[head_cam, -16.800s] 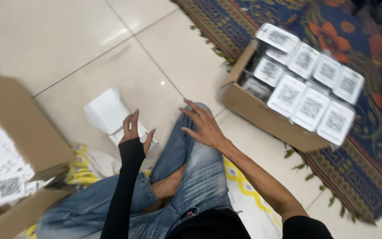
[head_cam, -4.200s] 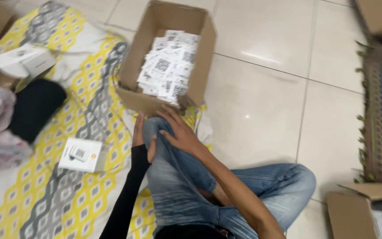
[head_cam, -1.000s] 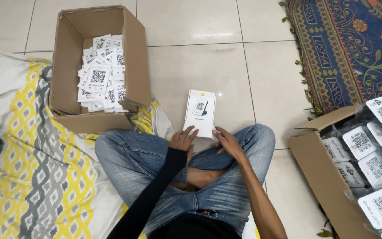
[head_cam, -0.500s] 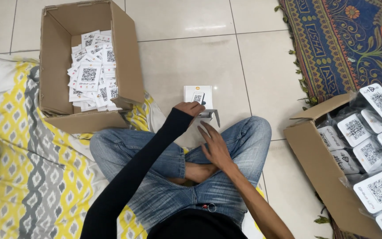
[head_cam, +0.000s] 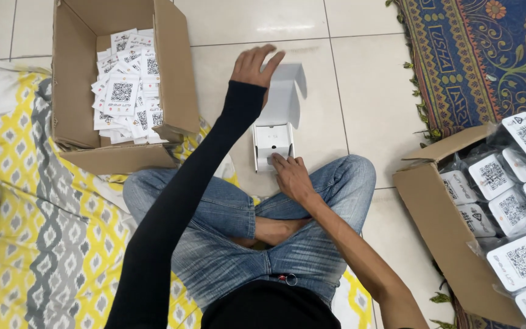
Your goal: The person applies QR code labels to small white boxes and organizes them into larger cardboard shipping boxes.
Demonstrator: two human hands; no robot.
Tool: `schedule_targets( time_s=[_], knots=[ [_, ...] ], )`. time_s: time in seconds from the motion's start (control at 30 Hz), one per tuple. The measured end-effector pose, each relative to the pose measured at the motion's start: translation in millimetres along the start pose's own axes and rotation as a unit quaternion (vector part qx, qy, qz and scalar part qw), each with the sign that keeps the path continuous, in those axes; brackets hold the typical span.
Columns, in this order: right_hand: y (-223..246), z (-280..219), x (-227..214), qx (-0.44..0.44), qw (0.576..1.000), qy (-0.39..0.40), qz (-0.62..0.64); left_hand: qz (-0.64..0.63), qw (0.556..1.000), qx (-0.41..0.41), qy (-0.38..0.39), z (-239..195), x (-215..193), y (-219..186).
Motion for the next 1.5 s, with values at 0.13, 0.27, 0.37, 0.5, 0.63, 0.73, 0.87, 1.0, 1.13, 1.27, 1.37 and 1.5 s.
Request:
schedule_targets(
  time_s=[0.13, 0.27, 0.37, 0.5, 0.63, 0.73, 0.87, 1.0, 1.13, 1.27, 1.37, 1.5],
  knots=[
    [2.6, -10.8, 9.7, -0.036, 0.999, -0.015, -0.017, -0.095, 0.982, 0.017, 0.163, -78.5, 77.0, -10.4],
    [10.8, -16.1, -6.5, -0.026, 1.0, 0.017, 0.004, -0.103, 0.938, 0.05, 0.327, -182.6, 129.1, -32.7],
    [6.3, -16.1, -8.5, -0.026, 1.0, -0.006, 0.008, -0.112, 0.95, 0.031, 0.291, -214.4, 149.4, -20.6],
    [4.3, -22.2, -3.6, -0.029, 0.999, -0.028, 0.003, -0.098, 0.957, -0.001, 0.274, -220.5, 150.2, -16.8],
    [7.6, -22.6, -8.7, -0.034, 0.999, -0.035, -0.002, -0.072, 0.957, -0.002, 0.282, -223.5, 157.8, -15.7],
    [7.8, -21.7, -9.4, -0.025, 0.999, -0.02, 0.019, -0.04, 0.953, -0.001, 0.301, -222.2, 162.2, -10.7],
    [-1.5, -22.8, 18.2, -0.03, 0.999, 0.033, -0.009, -0.061, 0.937, -0.019, 0.344, -226.4, 188.7, 14.8],
    [7.0, -34.8, 15.3, -0.064, 0.997, -0.038, 0.003, -0.137, 0.904, -0.058, 0.402, -204.5, 163.4, -7.1],
    [0.4, -38.3, 30.4, -0.024, 0.999, -0.002, 0.035, -0.13, 0.9, -0.072, 0.41, -216.4, 163.5, -18.2],
    [16.6, -30.5, 30.0, -0.049, 0.997, 0.007, 0.051, -0.088, 0.91, -0.059, 0.402, -228.4, 173.9, -10.1],
    [28.1, -23.7, 31.4, -0.044, 0.997, 0.008, 0.067, -0.096, 0.914, -0.045, 0.392, -234.5, 180.5, -6.7],
    [29.6, -15.5, 31.5, 0.034, 0.992, 0.066, 0.106, -0.095, 0.909, -0.033, 0.406, -235.3, 183.4, -4.1]
  ],
)
Point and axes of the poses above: each hand's wrist, its own z-axis towards the middle knuckle, its own x-axis out of the palm, y = z × x, the point moved 9 cm from there along z, towards the middle knuckle, and after that the axes turned 6 degrees about -x, right-handed, at the moved point
